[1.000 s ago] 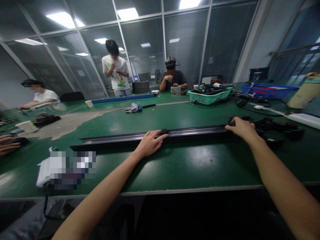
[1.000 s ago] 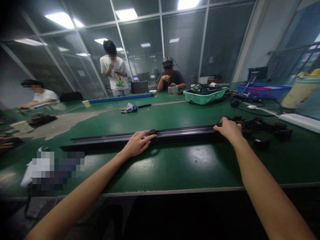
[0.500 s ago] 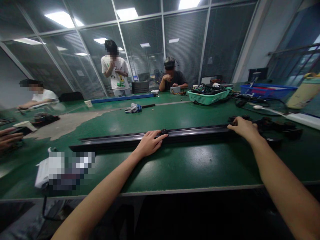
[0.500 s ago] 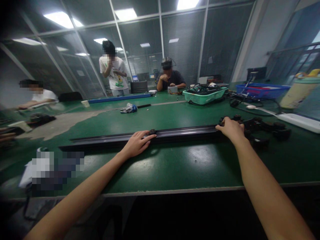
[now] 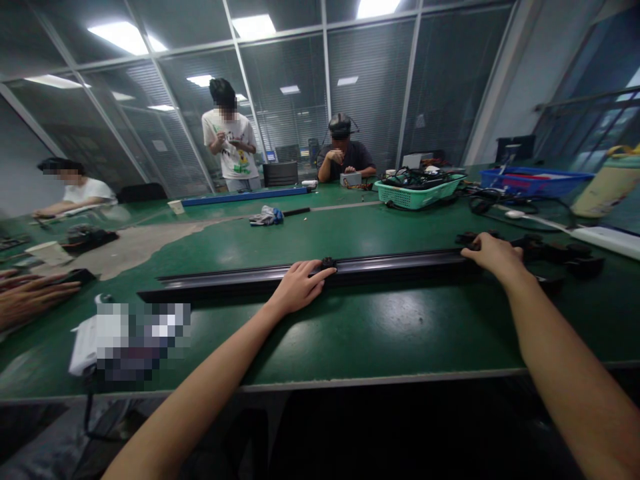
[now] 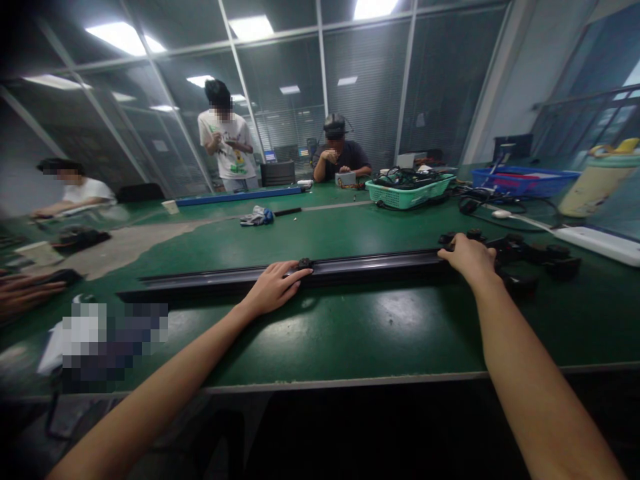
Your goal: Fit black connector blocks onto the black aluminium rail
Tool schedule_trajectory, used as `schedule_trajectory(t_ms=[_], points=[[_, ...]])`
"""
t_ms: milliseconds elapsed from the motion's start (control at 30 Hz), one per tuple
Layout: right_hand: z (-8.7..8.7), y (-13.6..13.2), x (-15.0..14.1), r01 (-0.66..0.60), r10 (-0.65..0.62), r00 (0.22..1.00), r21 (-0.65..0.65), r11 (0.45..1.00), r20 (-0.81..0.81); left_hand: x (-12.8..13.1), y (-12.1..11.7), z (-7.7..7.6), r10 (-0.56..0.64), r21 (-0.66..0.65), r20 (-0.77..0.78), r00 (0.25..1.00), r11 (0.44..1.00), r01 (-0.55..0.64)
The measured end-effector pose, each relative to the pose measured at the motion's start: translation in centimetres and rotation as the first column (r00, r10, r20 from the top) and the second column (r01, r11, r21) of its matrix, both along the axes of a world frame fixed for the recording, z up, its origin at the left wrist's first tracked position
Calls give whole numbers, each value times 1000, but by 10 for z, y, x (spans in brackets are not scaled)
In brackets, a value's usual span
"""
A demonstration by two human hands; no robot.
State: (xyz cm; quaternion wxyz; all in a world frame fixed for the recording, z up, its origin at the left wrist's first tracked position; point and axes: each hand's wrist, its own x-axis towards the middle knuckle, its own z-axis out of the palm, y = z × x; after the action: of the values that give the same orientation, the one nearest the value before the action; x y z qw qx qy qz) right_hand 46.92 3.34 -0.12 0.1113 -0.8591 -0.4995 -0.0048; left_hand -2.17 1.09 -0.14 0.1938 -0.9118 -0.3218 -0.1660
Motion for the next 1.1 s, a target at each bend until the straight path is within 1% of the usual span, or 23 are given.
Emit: schedule_trajectory(t_ms=[233,500,667,867,1100], points=[[0,1,9,50,-50,999,-5,999,-13,-1,1,-1,-9,-3,0,1000,1000,9],[-9,6,27,85,-84,996,43,995,-24,-2,1,-2,-9,5,6,1000,1000,9],[-12,5,38,132,-131,991,21,991,-27,-1,2,-2,-11,-5,11,1000,1000,11],[-13,4,44,129,-128,990,22,991,-51,0,2,-1,-16,-17,23,1000,1000,16],[-21,2,60,217,-216,976,134,967,-28,-1,0,-1,-8,-16,3,1000,1000,8]])
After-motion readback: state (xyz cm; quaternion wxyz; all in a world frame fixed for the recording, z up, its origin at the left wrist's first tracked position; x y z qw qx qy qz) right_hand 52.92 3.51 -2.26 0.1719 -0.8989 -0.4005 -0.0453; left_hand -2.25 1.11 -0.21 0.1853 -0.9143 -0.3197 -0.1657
